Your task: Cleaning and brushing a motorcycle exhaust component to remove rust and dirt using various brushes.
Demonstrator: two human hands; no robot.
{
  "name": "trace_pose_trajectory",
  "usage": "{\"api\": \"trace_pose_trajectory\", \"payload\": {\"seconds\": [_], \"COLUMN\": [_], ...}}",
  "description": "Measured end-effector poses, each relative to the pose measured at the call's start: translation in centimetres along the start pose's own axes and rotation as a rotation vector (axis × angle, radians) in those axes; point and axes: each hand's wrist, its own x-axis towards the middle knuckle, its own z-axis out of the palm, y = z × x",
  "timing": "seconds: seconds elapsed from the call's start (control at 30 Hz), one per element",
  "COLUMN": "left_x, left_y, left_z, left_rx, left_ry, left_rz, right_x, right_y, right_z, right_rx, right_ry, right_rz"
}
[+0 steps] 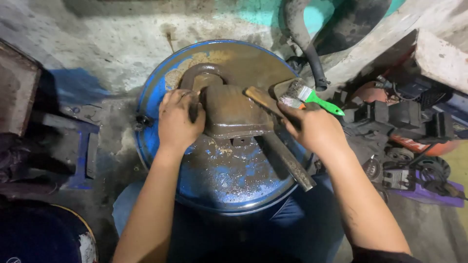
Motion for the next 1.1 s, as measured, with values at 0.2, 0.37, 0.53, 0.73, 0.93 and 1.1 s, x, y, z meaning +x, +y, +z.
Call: {"api": "trace_pose_trajectory", "payload": {"seconds": [0.2,0.37,0.53,0.73,0.93,1.1], "left_x": [0.2,0.3,0.3,0.0,0.6,0.5], "left_y": [0.7,0.1,-0.2,0.0,1.3,1.2], "left_z": [-1.0,0.0,0.5,0.1,-1.8,-1.3], "left_rx": [-0.034,-0.006,0.0,-0.011,-0.137,-0.101], "left_ry": [0.054,0.048,0.056,0.038,-0.034,-0.052], "left_rz": [0.035,0.042,0.052,0.048,0.006,-0.016], "right_x": [-1.6,-3.0,1.4,0.2,-2.1,4.7], "right_y": [-0.8,-0.8,-0.7,-3.3,-3.9,-2.7], "right_z": [-1.7,-3.2,1.3,2.2,-0.8,3.8], "right_rx": [0.051,0.033,0.099,0.178,0.088,0.09], "right_ry": [-0.067,-0.124,-0.043,-0.045,-0.154,-0.05], "right_rz": [-0.002,0.057,0.011,-0.025,0.121,0.054]}}
